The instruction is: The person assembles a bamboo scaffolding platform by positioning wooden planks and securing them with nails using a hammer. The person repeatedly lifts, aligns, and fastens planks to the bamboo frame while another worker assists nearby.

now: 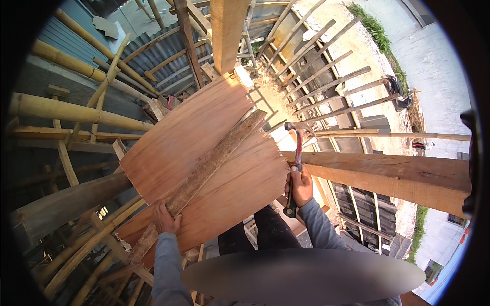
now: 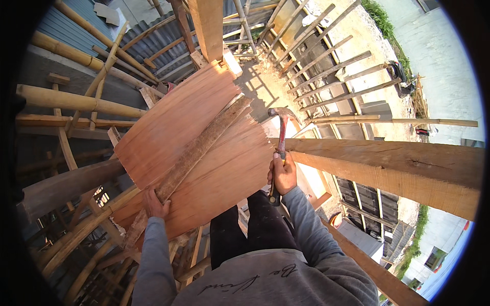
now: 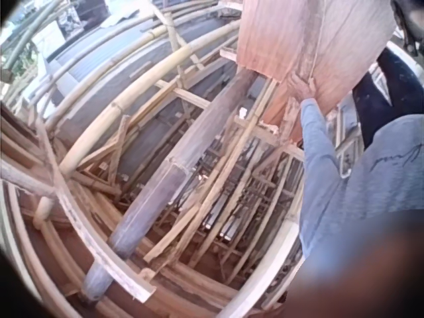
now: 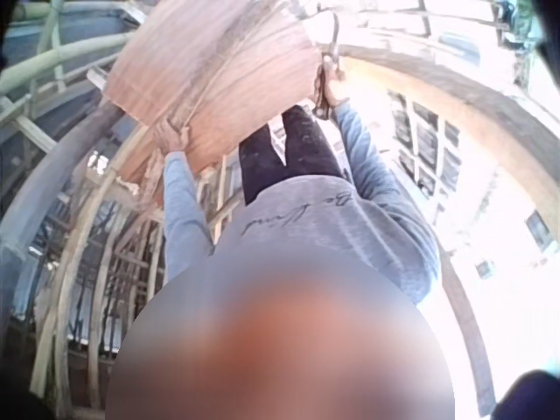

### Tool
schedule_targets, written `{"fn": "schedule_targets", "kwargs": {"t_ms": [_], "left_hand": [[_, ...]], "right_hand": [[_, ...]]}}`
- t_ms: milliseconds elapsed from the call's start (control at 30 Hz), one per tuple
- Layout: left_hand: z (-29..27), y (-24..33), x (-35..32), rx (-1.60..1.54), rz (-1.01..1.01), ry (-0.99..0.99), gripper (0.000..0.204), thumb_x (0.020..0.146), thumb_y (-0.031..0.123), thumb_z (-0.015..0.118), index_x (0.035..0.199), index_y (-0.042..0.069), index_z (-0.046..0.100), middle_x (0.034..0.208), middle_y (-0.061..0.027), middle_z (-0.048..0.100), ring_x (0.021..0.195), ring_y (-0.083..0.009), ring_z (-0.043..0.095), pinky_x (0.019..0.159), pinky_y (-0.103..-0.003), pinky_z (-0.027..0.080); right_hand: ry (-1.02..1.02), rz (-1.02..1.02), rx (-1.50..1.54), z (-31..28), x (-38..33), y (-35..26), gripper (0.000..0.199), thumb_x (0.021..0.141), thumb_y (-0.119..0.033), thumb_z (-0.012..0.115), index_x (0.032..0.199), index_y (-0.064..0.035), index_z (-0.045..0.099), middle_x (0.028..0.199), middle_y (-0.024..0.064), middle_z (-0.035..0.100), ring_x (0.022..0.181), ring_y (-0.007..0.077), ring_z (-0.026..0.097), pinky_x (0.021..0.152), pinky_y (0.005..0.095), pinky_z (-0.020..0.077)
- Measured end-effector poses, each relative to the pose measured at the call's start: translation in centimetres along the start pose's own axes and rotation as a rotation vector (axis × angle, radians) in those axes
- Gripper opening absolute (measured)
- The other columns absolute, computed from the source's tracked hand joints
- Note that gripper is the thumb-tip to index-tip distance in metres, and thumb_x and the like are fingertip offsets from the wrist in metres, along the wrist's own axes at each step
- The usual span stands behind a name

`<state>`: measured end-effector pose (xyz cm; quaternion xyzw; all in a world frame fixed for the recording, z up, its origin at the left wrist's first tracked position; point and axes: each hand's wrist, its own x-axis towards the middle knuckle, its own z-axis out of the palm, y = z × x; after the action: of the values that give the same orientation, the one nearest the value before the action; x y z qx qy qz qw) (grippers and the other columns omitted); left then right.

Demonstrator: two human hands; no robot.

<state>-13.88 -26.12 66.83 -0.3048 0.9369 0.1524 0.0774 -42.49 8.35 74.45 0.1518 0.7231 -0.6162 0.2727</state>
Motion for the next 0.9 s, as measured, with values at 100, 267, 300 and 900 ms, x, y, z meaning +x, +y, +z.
{"fn": "schedule_targets", "kwargs": {"t_ms": [100, 267, 300, 900], "left_hand": [[0.0, 1.9, 1.1, 0.047, 0.016, -0.013, 0.091, 0.064, 0.03, 0.086, 0.139, 0.008, 0.041, 0.129, -0.0183, 0.046, 0.124, -0.0374, 0.041, 0.108, -0.051, 0.031], [1.8, 5.8, 5.2, -0.032, 0.137, 0.02, 0.094, 0.065, 0.035, 0.085, 0.146, 0.018, 0.041, 0.12, -0.0145, 0.048, 0.114, -0.0345, 0.045, 0.1, -0.05, 0.037], [1.9, 5.9, 5.6, -0.026, 0.12, -0.006, 0.093, 0.065, 0.036, 0.085, 0.145, 0.017, 0.043, 0.119, -0.0139, 0.049, 0.112, -0.034, 0.046, 0.098, -0.049, 0.038], [2.1, 4.8, 5.9, -0.012, 0.25, -0.019, 0.091, 0.065, 0.04, 0.084, 0.142, 0.013, 0.045, 0.12, -0.0134, 0.05, 0.111, -0.0358, 0.047, 0.096, -0.05, 0.041]], "right_hand": [[-0.1, 0.034, -0.208, 1.4, 0.4, -0.3, 0.027, 0.1, -0.027, 0.054, 0.112, -0.0035, 0.049, 0.067, 0.0063, 0.054, 0.05, 0.0174, 0.057, 0.044, 0.0303, 0.0465], [-0.16, -0.728, -0.718, 2.3, -1.0, -0.3, 0.033, 0.09, -0.015, 0.066, 0.118, -0.0026, 0.053, 0.077, 0.0169, 0.061, 0.067, 0.0321, 0.065, 0.058, 0.0402, 0.0499], [-0.196, -0.82, -0.735, 2.4, -1.1, -0.3, 0.034, 0.089, -0.014, 0.066, 0.118, -0.0029, 0.053, 0.079, 0.0165, 0.061, 0.067, 0.0318, 0.065, 0.058, 0.04, 0.05], [-0.073, -0.731, -0.813, 6.0, 3.0, -2.0, 0.023, 0.08, -0.005, 0.071, 0.094, -0.003, 0.053, 0.073, 0.0161, 0.06, 0.061, 0.0344, 0.061, 0.056, 0.0394, 0.0491]]}}
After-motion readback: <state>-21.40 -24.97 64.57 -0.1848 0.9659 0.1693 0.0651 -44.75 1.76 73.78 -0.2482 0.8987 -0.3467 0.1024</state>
